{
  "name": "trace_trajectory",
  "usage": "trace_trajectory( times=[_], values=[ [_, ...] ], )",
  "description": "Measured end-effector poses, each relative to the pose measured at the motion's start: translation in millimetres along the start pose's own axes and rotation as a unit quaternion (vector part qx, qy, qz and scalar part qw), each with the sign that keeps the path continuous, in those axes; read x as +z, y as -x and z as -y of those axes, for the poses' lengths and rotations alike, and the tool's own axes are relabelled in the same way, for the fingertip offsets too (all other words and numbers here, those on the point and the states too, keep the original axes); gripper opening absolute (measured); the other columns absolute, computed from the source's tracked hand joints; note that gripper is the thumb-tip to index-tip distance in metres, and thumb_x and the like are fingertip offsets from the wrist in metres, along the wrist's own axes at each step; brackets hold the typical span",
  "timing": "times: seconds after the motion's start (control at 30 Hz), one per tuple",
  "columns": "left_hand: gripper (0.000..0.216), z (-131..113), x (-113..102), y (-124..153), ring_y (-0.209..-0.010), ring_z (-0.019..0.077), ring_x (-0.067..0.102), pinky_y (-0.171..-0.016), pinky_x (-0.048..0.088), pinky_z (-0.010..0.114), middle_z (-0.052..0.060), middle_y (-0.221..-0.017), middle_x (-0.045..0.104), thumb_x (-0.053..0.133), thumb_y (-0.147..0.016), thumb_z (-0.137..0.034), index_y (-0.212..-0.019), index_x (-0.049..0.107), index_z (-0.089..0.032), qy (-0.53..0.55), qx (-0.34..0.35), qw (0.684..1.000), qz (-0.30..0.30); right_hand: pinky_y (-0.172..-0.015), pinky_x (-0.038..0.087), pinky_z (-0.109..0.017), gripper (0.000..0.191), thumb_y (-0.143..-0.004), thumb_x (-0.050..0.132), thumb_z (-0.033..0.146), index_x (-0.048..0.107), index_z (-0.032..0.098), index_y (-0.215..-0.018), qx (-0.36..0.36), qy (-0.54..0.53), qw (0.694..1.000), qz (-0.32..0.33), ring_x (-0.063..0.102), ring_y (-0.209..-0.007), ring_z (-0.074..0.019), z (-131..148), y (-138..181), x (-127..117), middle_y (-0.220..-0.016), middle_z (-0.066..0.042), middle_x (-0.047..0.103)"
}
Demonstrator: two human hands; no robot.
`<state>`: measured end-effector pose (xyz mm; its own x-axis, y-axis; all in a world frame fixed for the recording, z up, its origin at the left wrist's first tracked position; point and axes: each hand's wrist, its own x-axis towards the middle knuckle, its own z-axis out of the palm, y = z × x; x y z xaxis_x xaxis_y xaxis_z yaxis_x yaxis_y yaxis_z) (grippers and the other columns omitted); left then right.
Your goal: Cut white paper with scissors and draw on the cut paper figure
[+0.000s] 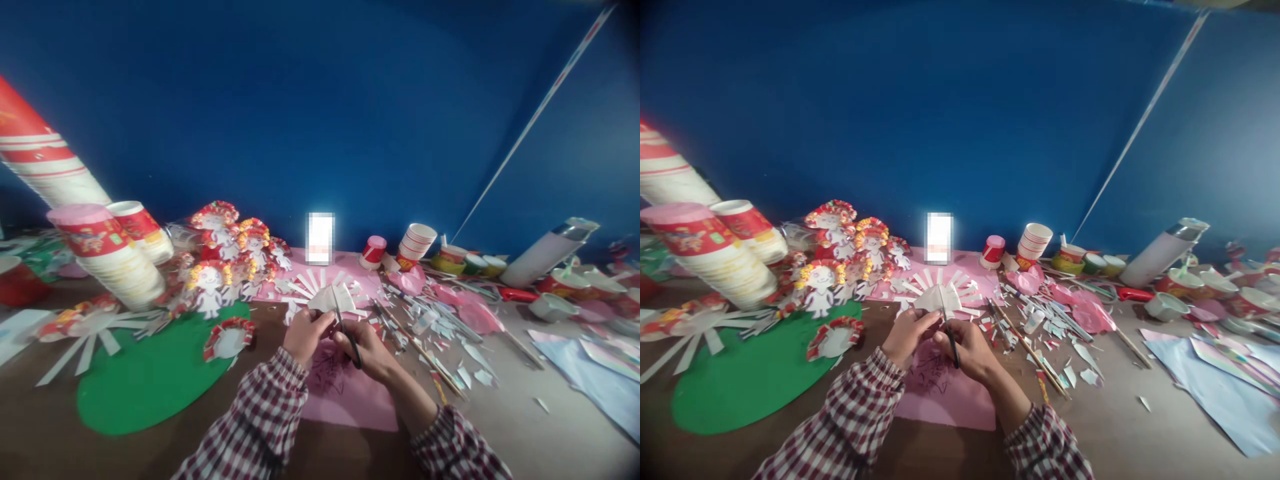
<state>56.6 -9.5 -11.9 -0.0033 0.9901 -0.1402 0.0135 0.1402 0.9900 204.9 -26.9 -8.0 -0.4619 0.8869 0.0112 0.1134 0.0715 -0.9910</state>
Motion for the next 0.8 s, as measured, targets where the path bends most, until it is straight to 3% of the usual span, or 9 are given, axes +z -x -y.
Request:
trace_trajectory(
  times=[0.43,0.63,0.8],
  values=[
    [0.033,-2.7,-2.6,0.3,-0.054,0.0151,0.056,-0.052,0.04,0.025,0.004,-0.056,0.063,0.059,-0.068,-0.046,-0.061,0.065,-0.014,-0.005,0.011,0.999,0.033,-0.046,0.038,-0.02,0.04,-0.078,0.055,0.052,0.055,0.012,-0.078,0.002,0.036,0.999,0.005,0.048,-0.05,-0.0095,0.1,-0.2,-2.8,-0.058,0.002,0.049],
    [0.035,-10.2,-4.0,2.3,-0.047,0.0124,0.05,-0.047,0.034,0.024,0.0,-0.046,0.055,0.057,-0.069,-0.045,-0.052,0.06,-0.016,-0.064,0.032,0.997,0.021,-0.043,0.035,-0.019,0.039,-0.078,0.056,0.05,0.055,0.012,-0.075,0.001,0.044,0.999,0.012,0.047,-0.047,-0.009,4.9,1.0,-5.7,-0.053,0.002,0.049],
    [0.032,-8.2,-2.1,1.7,-0.046,0.0111,0.047,-0.045,0.032,0.023,-0.002,-0.045,0.053,0.059,-0.068,-0.043,-0.05,0.057,-0.016,-0.049,0.015,0.999,0.017,-0.042,0.035,-0.019,0.039,-0.078,0.056,0.051,0.053,0.013,-0.072,0.009,0.039,0.999,0.024,0.047,-0.045,-0.009,6.6,1.3,-8.4,-0.051,0.002,0.05]
  ],
)
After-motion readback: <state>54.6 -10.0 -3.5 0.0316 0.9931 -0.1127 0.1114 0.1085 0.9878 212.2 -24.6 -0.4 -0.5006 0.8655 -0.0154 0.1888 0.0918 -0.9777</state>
